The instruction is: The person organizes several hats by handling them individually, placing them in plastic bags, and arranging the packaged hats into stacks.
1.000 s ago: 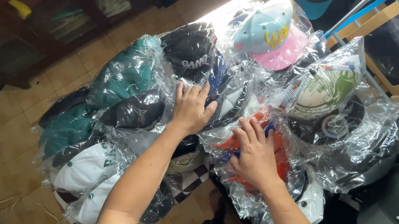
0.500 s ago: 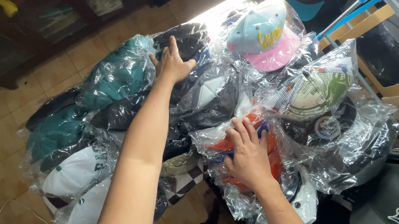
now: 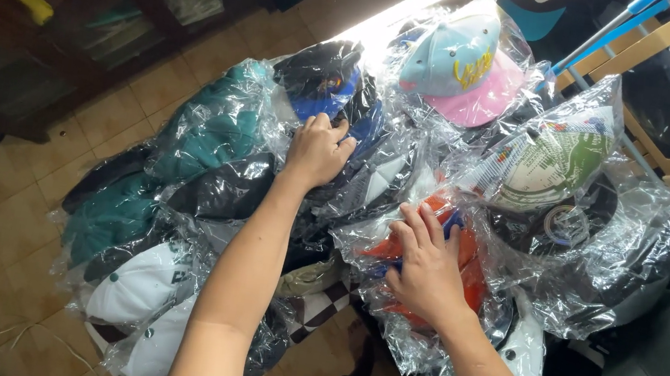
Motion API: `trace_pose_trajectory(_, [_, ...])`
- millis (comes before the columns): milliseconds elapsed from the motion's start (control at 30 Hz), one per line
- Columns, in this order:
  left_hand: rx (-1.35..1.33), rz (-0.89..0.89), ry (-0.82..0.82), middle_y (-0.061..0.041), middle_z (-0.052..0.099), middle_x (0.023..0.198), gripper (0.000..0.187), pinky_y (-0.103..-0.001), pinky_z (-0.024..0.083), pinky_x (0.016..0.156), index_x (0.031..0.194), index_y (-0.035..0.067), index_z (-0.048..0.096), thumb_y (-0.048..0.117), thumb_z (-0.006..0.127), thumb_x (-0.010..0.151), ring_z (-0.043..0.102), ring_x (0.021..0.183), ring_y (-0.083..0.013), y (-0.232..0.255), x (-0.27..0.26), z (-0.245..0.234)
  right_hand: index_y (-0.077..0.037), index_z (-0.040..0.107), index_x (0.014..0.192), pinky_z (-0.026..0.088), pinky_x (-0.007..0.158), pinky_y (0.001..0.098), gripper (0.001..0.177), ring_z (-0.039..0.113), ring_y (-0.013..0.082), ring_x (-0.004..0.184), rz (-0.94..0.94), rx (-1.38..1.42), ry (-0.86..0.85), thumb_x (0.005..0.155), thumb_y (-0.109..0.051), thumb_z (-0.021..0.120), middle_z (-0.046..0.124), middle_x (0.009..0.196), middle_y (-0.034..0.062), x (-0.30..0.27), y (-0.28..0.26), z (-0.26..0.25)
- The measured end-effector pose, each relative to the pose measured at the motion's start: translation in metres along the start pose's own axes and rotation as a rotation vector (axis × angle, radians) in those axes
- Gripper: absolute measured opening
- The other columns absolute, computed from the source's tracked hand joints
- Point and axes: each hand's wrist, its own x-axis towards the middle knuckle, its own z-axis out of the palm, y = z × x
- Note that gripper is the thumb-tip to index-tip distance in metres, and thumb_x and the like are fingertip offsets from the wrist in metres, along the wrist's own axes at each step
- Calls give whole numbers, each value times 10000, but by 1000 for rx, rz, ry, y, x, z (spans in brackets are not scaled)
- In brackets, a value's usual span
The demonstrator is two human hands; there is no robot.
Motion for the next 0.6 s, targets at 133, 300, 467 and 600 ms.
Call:
trace_pose_trajectory(133, [22,6,26,-132,613,972,528,-491,492,880,1241,140,739,516,524,939,599,1039,-362,-2,4,5,-216,481,1409,282,1110,745,743,220,362,1549,4,11,-11,714,-321,721,334,1634,98,2,-3,-7])
trace_pose_trajectory(300, [47,-16,66,-152,602,992,648,-527,508,879,1252,95,724,626,475,975,613,1037,-396,5,3,-11,-231,445,1435,285,1114,742,767,209,344,1547,4,-26,-58,724,-341,712,295,1650,74,5,-3,-4])
trace_pose_trajectory(467, [186,-108,27,-181,620,1093,616,-604,405,994,1274,85,692,598,558,962,639,1073,-426,-7,25,-19,-233,438,1449,272,1108,755,762,199,344,1551,-2,-31,-82,742,-340,701,284,1663,77,9,-7,-6])
trace_pose_trajectory(600, [228,-79,338,-134,696,1149,559,-670,196,1144,1396,93,571,245,645,863,580,1291,-351,27,65,-33,-192,411,1492,278,1108,728,860,185,367,1557,-55,-77,-63,717,-344,753,248,1676,130,7,-8,-3])
